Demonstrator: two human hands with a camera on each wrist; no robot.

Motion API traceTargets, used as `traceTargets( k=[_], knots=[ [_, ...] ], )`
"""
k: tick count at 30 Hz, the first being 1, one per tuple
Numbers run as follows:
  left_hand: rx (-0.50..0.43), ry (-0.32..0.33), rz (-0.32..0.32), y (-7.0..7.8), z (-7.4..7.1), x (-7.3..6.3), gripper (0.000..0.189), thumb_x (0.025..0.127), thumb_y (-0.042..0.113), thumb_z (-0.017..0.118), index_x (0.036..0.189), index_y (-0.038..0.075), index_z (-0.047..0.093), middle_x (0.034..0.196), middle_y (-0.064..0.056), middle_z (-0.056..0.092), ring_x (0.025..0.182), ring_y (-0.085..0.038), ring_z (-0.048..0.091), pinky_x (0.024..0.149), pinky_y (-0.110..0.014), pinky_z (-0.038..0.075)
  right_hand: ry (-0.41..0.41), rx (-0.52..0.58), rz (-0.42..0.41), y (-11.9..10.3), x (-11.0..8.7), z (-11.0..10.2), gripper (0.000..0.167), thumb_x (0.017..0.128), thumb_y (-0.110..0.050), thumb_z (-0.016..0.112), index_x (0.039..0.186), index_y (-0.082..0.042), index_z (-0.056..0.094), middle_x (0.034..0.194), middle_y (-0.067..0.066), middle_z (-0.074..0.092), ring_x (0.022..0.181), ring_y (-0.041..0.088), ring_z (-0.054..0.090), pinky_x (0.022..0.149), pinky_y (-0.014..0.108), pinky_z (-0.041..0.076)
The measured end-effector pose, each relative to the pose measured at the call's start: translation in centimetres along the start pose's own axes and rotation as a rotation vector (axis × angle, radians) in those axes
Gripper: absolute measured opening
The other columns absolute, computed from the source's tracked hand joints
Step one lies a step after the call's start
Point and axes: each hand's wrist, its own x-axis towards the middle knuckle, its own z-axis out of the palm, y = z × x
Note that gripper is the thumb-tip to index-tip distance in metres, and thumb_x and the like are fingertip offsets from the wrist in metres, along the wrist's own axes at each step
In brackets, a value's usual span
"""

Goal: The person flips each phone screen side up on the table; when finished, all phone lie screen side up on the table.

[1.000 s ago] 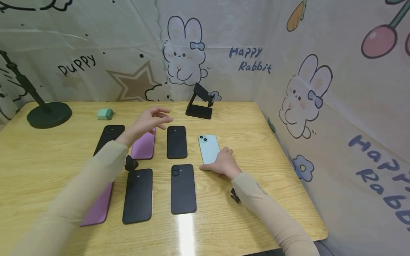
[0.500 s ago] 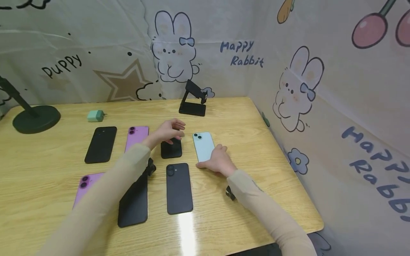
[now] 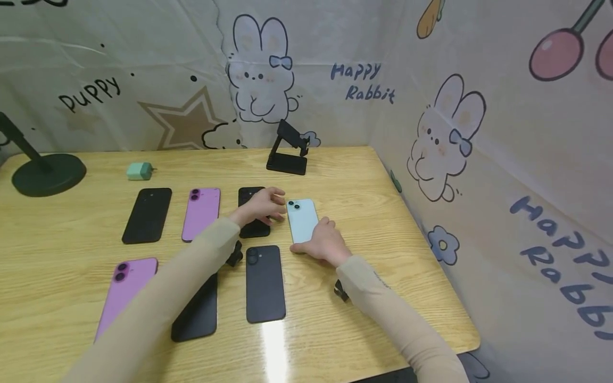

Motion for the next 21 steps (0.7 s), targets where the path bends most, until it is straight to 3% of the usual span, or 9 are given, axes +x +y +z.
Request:
traceTargets(
  k=[13,18,21],
  knots=[
    [0.013,-0.014,0.036,-0.1,0.2,0.0,0.052,0.091,0.006,0.058,0.140,0.000,0.042,0.137,-0.018,0.051,0.099,-0.029,0.067,0.062,-0.026,0.056,0.003,-0.040,-0.017,-0.4,0.1,-0.1,0.090,0.069,-0.059,0.073,0.119,0.007,0.038,0.096,0.015,0.048,0.079,0.026,0.053,0.062,0.030,0.042],
    [0.028,-0.050,0.072,-0.4,0.3,0.2,0.048,0.093,0.007,0.059,0.138,-0.001,0.044,0.134,-0.020,0.053,0.097,-0.028,0.067,0.064,-0.026,0.057,-0.025,0.033,-0.062,0.2,-0.1,-0.1,0.089,0.072,-0.055,0.071,0.122,0.009,0.036,0.100,0.017,0.048,0.082,0.026,0.052,0.065,0.030,0.044],
    [0.048,-0.070,0.091,-0.5,0.2,0.2,0.048,0.095,0.009,0.059,0.139,-0.001,0.044,0.135,-0.021,0.052,0.094,-0.026,0.067,0.065,-0.026,0.057,-0.054,0.099,-0.111,0.6,-0.3,-0.2,0.087,0.073,-0.050,0.072,0.121,0.012,0.035,0.101,0.019,0.047,0.076,0.024,0.053,0.061,0.029,0.045]
  ],
)
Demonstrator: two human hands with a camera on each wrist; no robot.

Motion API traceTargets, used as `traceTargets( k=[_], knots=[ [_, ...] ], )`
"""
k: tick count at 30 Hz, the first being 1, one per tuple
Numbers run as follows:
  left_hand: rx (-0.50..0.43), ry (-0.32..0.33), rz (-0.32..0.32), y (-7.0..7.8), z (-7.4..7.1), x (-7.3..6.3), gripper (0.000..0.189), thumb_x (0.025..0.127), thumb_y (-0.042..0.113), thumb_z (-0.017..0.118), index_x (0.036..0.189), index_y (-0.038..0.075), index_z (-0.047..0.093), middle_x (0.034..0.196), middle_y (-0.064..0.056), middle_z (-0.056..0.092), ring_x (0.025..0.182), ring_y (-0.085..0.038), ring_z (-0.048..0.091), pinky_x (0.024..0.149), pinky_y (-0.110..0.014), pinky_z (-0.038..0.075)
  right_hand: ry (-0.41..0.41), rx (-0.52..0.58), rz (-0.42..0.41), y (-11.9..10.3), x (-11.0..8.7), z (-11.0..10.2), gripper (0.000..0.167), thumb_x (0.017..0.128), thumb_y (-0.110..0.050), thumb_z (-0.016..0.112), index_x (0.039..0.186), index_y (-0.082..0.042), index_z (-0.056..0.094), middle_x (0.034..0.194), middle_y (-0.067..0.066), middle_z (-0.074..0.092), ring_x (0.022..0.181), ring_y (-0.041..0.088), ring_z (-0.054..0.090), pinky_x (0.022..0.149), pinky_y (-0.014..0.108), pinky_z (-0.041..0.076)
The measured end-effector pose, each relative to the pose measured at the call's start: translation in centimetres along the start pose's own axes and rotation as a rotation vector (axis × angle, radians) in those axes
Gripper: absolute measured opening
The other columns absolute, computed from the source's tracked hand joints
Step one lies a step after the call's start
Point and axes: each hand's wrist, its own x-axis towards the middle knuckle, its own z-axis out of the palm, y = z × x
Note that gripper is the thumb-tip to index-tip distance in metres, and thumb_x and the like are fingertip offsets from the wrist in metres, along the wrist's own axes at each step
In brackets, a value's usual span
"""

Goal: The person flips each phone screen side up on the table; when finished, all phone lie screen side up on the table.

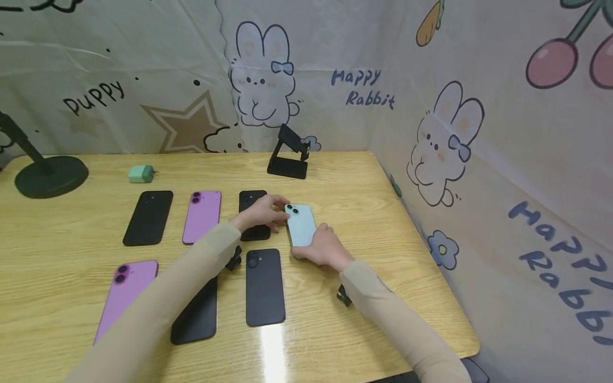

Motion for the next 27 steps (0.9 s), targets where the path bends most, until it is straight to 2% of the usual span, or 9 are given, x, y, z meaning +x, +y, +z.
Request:
traceTargets(
  k=[4,7,11,16,19,23,27],
  knots=[
    [0.017,0.001,0.028,0.0,-0.2,0.0,0.049,0.095,0.012,0.060,0.139,0.000,0.044,0.136,-0.020,0.050,0.092,-0.027,0.068,0.064,-0.026,0.057,-0.054,0.123,-0.051,0.6,-0.2,-0.3,0.074,0.077,-0.043,0.070,0.115,0.011,0.035,0.095,0.020,0.049,0.055,0.019,0.053,0.047,0.029,0.049],
    [-0.014,-0.006,0.056,0.3,-0.3,0.0,0.052,0.096,0.016,0.059,0.142,0.001,0.040,0.136,-0.020,0.049,0.097,-0.029,0.067,0.065,-0.028,0.057,-0.096,0.237,-0.064,1.0,-0.5,-0.6,0.058,0.085,-0.038,0.065,0.109,0.007,0.038,0.090,0.019,0.051,0.047,0.017,0.054,0.045,0.030,0.052],
    [-0.075,-0.031,0.067,0.8,-0.4,-0.1,0.055,0.099,0.021,0.054,0.146,0.002,0.034,0.138,-0.021,0.047,0.106,-0.033,0.065,0.069,-0.031,0.058,-0.127,0.372,-0.063,1.1,-0.9,-0.8,0.049,0.093,-0.036,0.056,0.112,0.008,0.044,0.093,0.021,0.057,0.058,0.018,0.063,0.055,0.032,0.057],
    [-0.103,-0.044,0.064,1.1,-0.4,-0.2,0.056,0.100,0.023,0.051,0.148,0.004,0.030,0.139,-0.023,0.045,0.108,-0.036,0.063,0.071,-0.034,0.058,-0.114,0.425,-0.108,0.9,-1.4,-0.8,0.054,0.097,-0.033,0.051,0.126,0.013,0.049,0.106,0.026,0.064,0.068,0.020,0.069,0.061,0.032,0.058],
    [-0.108,-0.045,0.062,1.2,-0.3,-0.2,0.055,0.100,0.024,0.051,0.147,0.004,0.029,0.138,-0.024,0.046,0.108,-0.037,0.063,0.070,-0.034,0.058,-0.105,0.440,-0.125,1.0,-1.6,-0.7,0.054,0.098,-0.031,0.048,0.129,0.014,0.050,0.101,0.025,0.064,0.070,0.022,0.070,0.063,0.031,0.058],
    [-0.112,-0.061,0.045,1.1,0.0,-0.1,0.057,0.101,0.028,0.049,0.148,0.004,0.027,0.137,-0.024,0.048,0.108,-0.036,0.063,0.070,-0.034,0.058,-0.123,0.539,-0.102,1.1,-1.9,-0.3,0.054,0.099,-0.031,0.047,0.128,0.014,0.051,0.094,0.025,0.064,0.075,0.024,0.071,0.068,0.031,0.058],
    [-0.134,-0.087,0.017,1.1,0.1,0.0,0.059,0.102,0.031,0.047,0.150,0.006,0.024,0.138,-0.024,0.047,0.110,-0.037,0.062,0.071,-0.035,0.058,-0.152,0.679,-0.046,1.4,-2.1,0.0,0.056,0.098,-0.032,0.049,0.130,0.014,0.049,0.118,0.031,0.058,0.083,0.024,0.071,0.075,0.032,0.058]
  ],
)
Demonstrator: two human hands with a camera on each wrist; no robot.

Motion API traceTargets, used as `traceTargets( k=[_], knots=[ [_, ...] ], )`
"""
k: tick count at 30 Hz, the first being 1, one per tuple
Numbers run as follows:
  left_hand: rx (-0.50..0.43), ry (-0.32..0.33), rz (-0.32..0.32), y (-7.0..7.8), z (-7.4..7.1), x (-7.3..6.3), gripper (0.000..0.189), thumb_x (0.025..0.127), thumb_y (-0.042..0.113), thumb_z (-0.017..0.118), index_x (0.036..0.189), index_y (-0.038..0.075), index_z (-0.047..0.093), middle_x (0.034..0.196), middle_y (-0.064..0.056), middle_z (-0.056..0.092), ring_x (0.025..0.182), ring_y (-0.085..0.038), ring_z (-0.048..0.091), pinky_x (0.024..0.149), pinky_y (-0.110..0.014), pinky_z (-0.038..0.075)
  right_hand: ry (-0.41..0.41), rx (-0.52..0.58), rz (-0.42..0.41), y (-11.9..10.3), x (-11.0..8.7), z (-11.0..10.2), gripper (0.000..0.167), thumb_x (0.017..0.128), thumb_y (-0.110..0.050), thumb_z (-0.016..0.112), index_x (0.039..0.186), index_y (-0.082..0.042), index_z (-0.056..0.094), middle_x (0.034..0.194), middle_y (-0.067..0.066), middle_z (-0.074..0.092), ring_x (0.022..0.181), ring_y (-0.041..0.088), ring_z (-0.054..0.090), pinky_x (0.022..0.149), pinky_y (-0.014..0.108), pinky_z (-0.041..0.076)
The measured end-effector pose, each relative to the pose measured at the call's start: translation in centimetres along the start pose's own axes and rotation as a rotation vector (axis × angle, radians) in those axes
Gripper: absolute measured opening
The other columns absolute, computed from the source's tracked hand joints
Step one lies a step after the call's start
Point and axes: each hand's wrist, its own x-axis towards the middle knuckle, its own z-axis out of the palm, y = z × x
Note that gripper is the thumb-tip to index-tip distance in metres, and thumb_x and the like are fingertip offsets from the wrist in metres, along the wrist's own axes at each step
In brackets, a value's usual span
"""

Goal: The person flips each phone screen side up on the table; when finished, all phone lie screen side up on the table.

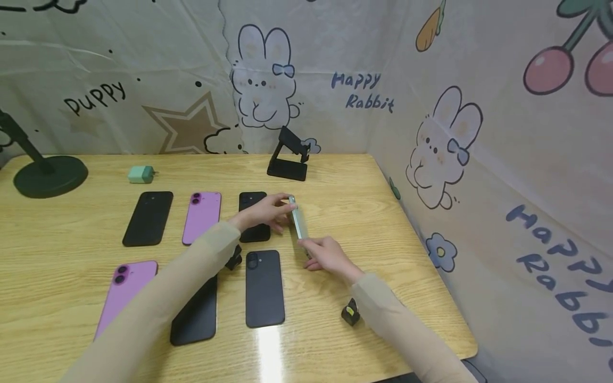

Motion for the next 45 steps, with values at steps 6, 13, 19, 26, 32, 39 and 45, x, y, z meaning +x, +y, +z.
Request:
traceTargets(
  k=[6,13,19,26,32,39,45],
  knots=[
    [-0.016,-0.018,-0.018,0.0,0.1,0.1,0.063,0.102,0.035,0.045,0.152,0.007,0.019,0.144,-0.027,0.038,0.114,-0.038,0.059,0.073,-0.037,0.058,-0.022,0.134,0.051,0.1,-0.5,-0.2,0.060,0.100,-0.033,0.048,0.138,0.012,0.040,0.148,0.032,0.030,0.102,0.031,0.067,0.085,0.033,0.055],
    [-0.041,-0.052,-0.032,-0.3,0.2,0.1,0.063,0.103,0.038,0.040,0.153,0.010,0.014,0.149,-0.023,0.034,0.124,-0.037,0.052,0.091,-0.045,0.052,-0.041,0.161,0.040,-0.2,-0.7,0.1,0.061,0.101,-0.033,0.045,0.141,0.012,0.035,0.152,0.031,0.022,0.109,0.032,0.064,0.091,0.034,0.052],
    [-0.022,-0.094,-0.015,-0.5,0.3,0.2,0.070,0.100,0.049,0.038,0.154,0.015,0.009,0.153,-0.022,0.029,0.126,-0.033,0.052,0.094,-0.045,0.050,-0.020,0.187,0.039,0.0,-0.9,0.2,0.066,0.101,-0.035,0.045,0.142,0.014,0.029,0.151,0.034,0.020,0.114,0.035,0.061,0.097,0.040,0.049],
    [0.170,0.040,-0.039,0.6,1.1,-0.5,0.067,0.103,0.045,0.035,0.155,0.011,0.010,0.151,-0.023,0.033,0.123,-0.036,0.053,0.099,-0.045,0.047,0.047,0.278,0.047,0.3,-0.9,0.5,0.065,0.100,-0.034,0.047,0.138,0.017,0.032,0.148,0.036,0.022,0.106,0.032,0.065,0.092,0.037,0.052],
    [0.239,0.106,-0.001,0.3,1.2,-0.8,0.065,0.101,0.049,0.035,0.152,0.013,0.015,0.148,-0.026,0.037,0.113,-0.038,0.060,0.101,-0.046,0.044,0.098,0.376,0.059,0.5,-0.9,0.7,0.039,0.099,-0.029,0.048,0.105,0.010,0.047,0.132,0.030,0.039,0.089,0.019,0.070,0.084,0.031,0.055],
    [0.084,0.122,0.033,0.0,0.8,-0.9,0.055,0.100,0.043,0.044,0.142,0.013,0.025,0.134,-0.026,0.051,0.106,-0.036,0.063,0.089,-0.042,0.053,-0.002,0.382,0.002,0.7,-1.1,0.4,0.060,0.102,-0.031,0.045,0.136,0.017,0.034,0.144,0.032,0.030,0.101,0.021,0.068,0.091,0.033,0.052],
    [-0.074,0.109,0.058,0.0,0.9,-1.4,0.043,0.099,0.038,0.051,0.127,0.012,0.031,0.113,-0.024,0.062,0.093,-0.039,0.068,0.085,-0.045,0.055,-0.025,0.313,-0.078,1.4,-1.6,-0.1,0.056,0.104,-0.028,0.043,0.135,0.018,0.038,0.133,0.039,0.044,0.098,0.019,0.068,0.090,0.032,0.052]
  ],
)
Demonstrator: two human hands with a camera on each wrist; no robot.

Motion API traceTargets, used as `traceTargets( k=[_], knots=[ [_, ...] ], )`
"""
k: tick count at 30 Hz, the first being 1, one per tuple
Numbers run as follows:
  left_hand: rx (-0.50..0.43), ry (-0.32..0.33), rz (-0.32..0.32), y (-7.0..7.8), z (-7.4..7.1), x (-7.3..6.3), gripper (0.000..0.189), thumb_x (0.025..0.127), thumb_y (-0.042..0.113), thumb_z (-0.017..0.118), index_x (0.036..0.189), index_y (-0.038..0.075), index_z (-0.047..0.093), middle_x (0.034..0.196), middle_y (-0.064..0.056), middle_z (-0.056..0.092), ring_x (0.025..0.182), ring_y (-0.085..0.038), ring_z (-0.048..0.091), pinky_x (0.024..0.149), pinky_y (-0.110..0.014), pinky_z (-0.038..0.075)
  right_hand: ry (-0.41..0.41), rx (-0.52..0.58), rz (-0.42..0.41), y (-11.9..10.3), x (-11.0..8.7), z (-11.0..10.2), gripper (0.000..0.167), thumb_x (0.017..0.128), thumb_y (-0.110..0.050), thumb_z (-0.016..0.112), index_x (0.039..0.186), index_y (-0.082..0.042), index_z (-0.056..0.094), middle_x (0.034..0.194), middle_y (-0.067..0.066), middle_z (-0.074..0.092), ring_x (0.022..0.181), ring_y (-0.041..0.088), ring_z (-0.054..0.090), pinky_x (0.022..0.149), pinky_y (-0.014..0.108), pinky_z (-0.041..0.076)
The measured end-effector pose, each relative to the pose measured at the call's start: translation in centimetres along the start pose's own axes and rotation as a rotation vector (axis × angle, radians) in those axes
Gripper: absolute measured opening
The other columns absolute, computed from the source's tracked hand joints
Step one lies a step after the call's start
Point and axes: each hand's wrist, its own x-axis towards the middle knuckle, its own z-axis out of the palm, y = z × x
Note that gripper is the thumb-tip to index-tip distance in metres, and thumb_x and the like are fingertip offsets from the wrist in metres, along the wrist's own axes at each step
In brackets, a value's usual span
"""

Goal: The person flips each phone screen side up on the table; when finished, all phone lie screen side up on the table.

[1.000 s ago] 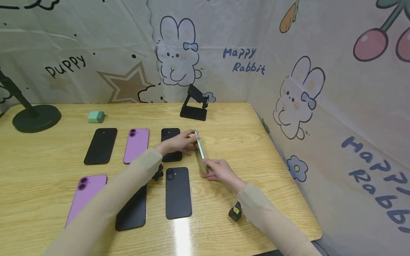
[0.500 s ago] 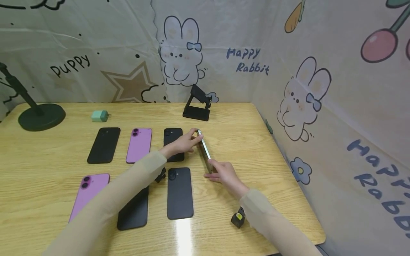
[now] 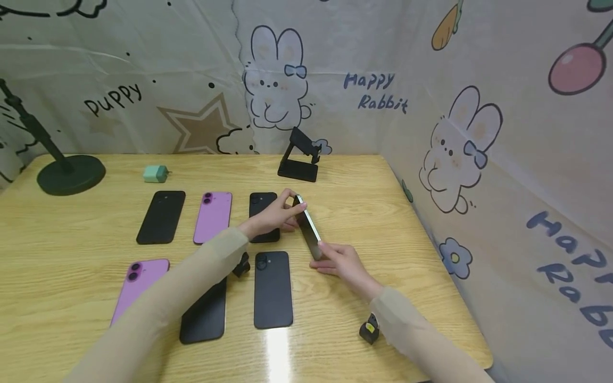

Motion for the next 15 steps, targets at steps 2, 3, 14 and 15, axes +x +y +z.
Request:
traceTargets(
  k=[2,3,14,15],
  knots=[
    [-0.005,0.012,-0.004,0.0,0.1,-0.2,0.041,0.098,0.038,0.052,0.123,0.013,0.032,0.110,-0.023,0.064,0.092,-0.039,0.068,0.084,-0.045,0.055,0.010,-0.031,-0.022,0.0,-0.2,0.0,0.055,0.103,-0.027,0.045,0.133,0.019,0.040,0.132,0.039,0.045,0.098,0.021,0.069,0.089,0.032,0.053],
    [-0.006,0.017,-0.006,0.0,0.1,-0.2,0.040,0.098,0.038,0.053,0.122,0.013,0.033,0.108,-0.023,0.064,0.091,-0.039,0.069,0.084,-0.045,0.055,0.016,-0.046,-0.032,-0.1,-0.3,0.0,0.055,0.103,-0.027,0.045,0.132,0.019,0.041,0.133,0.038,0.045,0.099,0.023,0.069,0.089,0.032,0.053],
    [0.129,0.162,0.065,0.5,0.5,-0.2,0.050,0.093,0.041,0.060,0.128,0.012,0.041,0.104,-0.022,0.063,0.074,-0.036,0.069,0.067,-0.037,0.056,0.125,-0.200,-0.114,-1.1,-0.8,0.8,0.042,0.100,-0.016,0.051,0.130,0.013,0.050,0.125,0.034,0.055,0.091,0.022,0.071,0.079,0.026,0.055],
    [0.148,0.181,0.073,0.5,0.5,-0.2,0.049,0.093,0.040,0.061,0.128,0.011,0.043,0.103,-0.020,0.063,0.072,-0.037,0.069,0.065,-0.036,0.056,0.132,-0.210,-0.114,-1.2,-0.8,0.9,0.042,0.100,-0.016,0.051,0.131,0.013,0.049,0.124,0.034,0.055,0.090,0.022,0.071,0.078,0.025,0.056]
  ],
)
